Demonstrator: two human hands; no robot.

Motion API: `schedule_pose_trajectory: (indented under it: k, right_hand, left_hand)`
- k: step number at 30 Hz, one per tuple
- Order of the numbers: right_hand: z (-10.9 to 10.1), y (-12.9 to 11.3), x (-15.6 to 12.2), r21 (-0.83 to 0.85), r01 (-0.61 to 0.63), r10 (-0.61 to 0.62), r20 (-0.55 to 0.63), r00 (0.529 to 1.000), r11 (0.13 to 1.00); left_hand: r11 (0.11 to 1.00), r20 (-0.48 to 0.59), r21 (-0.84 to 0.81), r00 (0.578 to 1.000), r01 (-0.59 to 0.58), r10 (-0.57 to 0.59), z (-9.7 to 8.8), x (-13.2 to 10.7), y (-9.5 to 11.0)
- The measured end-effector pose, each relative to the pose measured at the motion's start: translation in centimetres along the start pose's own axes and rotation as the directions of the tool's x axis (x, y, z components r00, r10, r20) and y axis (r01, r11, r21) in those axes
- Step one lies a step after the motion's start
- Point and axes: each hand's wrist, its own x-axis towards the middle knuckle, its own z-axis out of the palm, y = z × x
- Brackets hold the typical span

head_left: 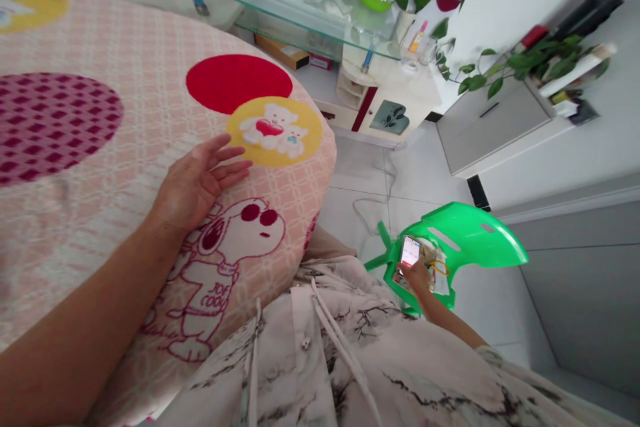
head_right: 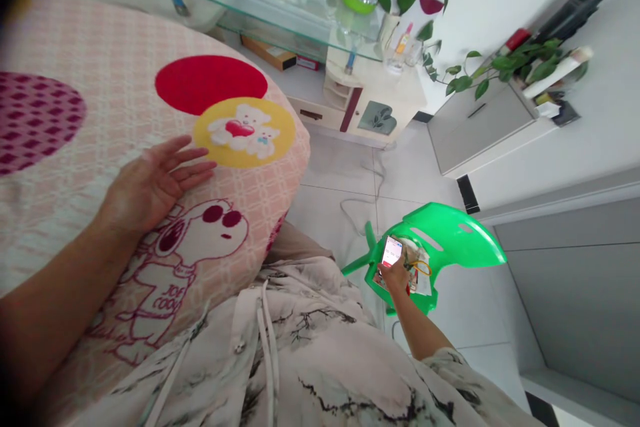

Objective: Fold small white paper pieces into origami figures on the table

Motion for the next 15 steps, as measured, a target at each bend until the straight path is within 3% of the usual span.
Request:
schedule_pose_trajectory:
  k: [4,15]
  right_hand:
    - [0.7,-0.4,-0.1,-0.023,-0.163,0.161,-0.062,0.985,0.986]
    - [1.5,-1.2,-1.0,-0.071,-0.257,0.253,-0.067,0.965,0.964]
  left_hand:
    - [1.0,0.006,0.004,1.0,-0.021,0.021,0.0,-0.1,0.1]
    - [1.0,0.013,-0.013,1.0,-0.019,0.019,0.2,-0.3,0.4]
